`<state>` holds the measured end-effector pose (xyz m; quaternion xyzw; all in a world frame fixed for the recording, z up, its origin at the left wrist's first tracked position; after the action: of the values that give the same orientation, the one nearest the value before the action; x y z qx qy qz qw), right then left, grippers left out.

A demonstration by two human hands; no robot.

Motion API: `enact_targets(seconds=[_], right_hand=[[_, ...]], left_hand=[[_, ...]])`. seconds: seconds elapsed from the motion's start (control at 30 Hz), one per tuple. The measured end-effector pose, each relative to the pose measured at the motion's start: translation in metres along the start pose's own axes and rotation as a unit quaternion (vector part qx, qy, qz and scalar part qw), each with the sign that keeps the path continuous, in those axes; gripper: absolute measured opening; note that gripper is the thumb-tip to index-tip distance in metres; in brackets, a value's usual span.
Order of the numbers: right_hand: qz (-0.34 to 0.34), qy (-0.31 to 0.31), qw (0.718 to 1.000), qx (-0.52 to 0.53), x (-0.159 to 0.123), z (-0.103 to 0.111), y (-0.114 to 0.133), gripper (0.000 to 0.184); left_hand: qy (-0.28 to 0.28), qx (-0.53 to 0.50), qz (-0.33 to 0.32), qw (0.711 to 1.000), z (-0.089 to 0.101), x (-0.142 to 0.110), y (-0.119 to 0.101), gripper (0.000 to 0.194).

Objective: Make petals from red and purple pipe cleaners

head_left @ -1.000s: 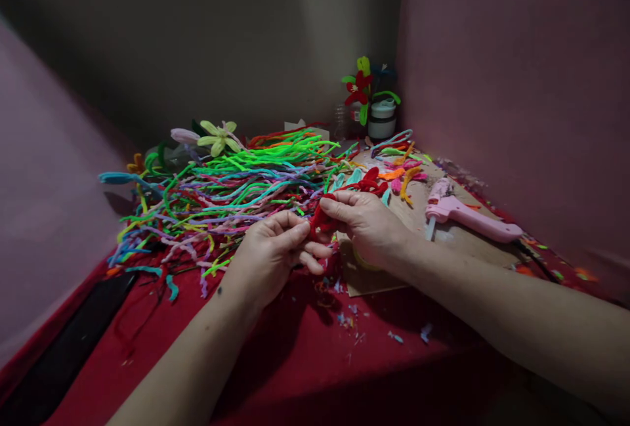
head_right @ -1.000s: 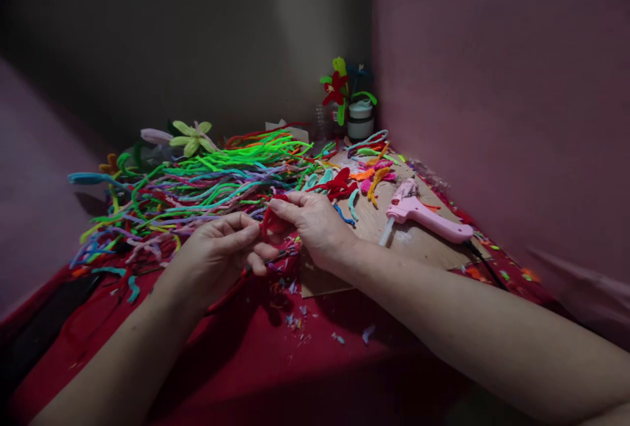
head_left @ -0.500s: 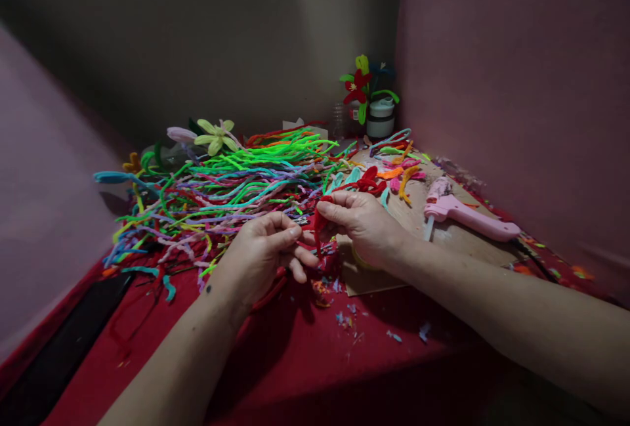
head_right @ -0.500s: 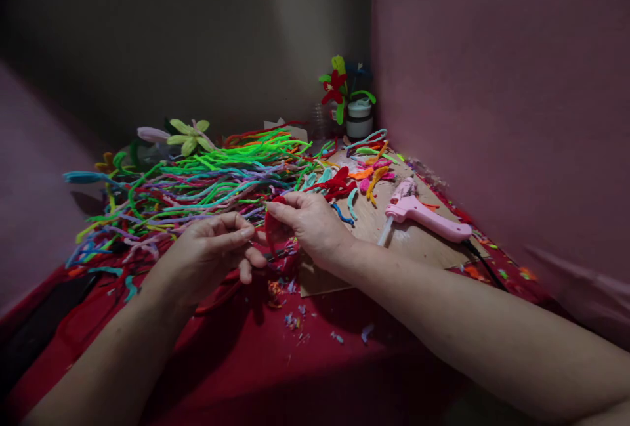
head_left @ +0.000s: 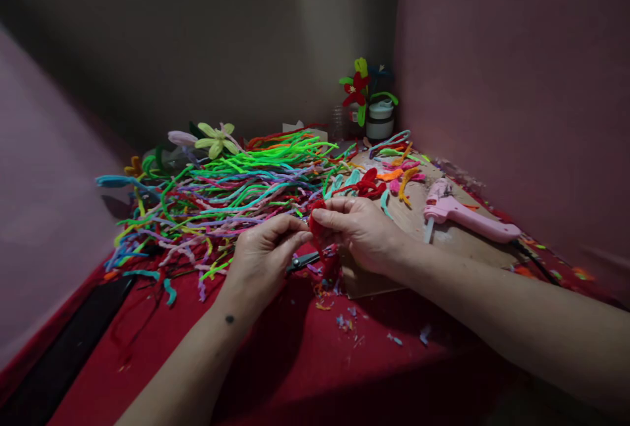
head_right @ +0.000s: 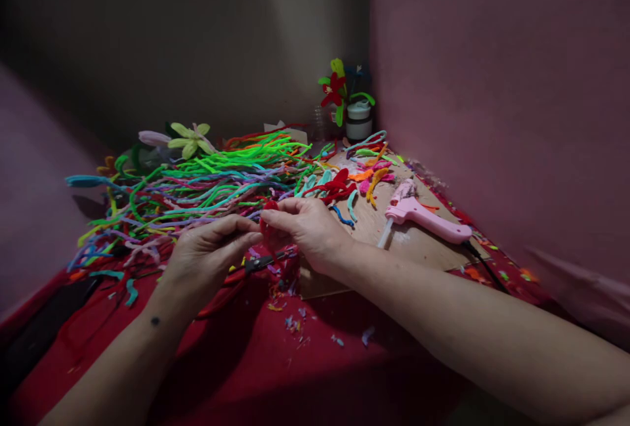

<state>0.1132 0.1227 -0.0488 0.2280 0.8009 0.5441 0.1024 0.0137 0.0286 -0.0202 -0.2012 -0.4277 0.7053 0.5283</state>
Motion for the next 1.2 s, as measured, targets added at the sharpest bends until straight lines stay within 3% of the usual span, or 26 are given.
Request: enact_targets(seconds=[0.2, 0.37, 0.53, 0.67, 0.8, 0.93, 1.0, 1.1, 1.2], right_hand=[[0.004, -0.007, 1.0, 0.018, 0.0, -0.001, -0.001, 0.023], [-0.004, -0.009, 0.999, -0.032, -0.004, -0.003, 0.003, 0.02], [-0.031, 0.031, 0.992, -0.117, -0.007, -0.012, 0.004, 0.019], [-0.067, 0.041, 0.986, -0.148, -0.009, -0.015, 0.003, 0.018], [-0.081, 0.063, 0.985, -0.141, -0.009, -0.015, 0.001, 0.018], [-0.083, 0.064, 0.981, -0.165, -0.007, -0.012, -0.003, 0.023], [-0.085, 0.062, 0.982, -0.157, -0.006, -0.012, -0.005, 0.023], [-0.097, 0.053, 0.987, -0.119, -0.005, -0.012, -0.009, 0.023], [-0.098, 0.041, 0.989, -0.106, -0.006, -0.012, -0.01, 0.021]], left_hand=[[0.045, 0.035, -0.036, 0.998, 0.003, 0.003, 0.001, 0.012], [0.078, 0.027, -0.024, 0.996, 0.006, 0.005, 0.0, 0.014], [0.035, -0.14, 0.082, 0.986, 0.01, 0.002, 0.003, 0.024], [0.056, -0.194, 0.087, 0.975, 0.005, 0.0, 0.008, 0.017], [0.032, -0.161, 0.079, 0.983, 0.004, 0.001, 0.008, 0.015], [-0.01, -0.062, 0.059, 0.996, 0.001, 0.0, 0.002, 0.013], [-0.047, 0.027, 0.017, 0.998, 0.0, -0.002, 0.0, 0.012], [-0.114, 0.158, -0.087, 0.977, -0.001, -0.004, -0.002, 0.01], [-0.108, 0.156, -0.115, 0.975, 0.001, -0.003, 0.0, 0.009]])
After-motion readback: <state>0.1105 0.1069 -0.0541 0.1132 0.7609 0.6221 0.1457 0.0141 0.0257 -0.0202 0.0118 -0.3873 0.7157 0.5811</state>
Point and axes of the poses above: each hand's wrist, its own x-axis towards the middle knuckle, its own z-axis out of the back of the hand, y = z × x, the point moved 3 cm from there along x, towards the middle knuckle, and after that the axes turned 6 degrees about y, right-handed, at the moved point
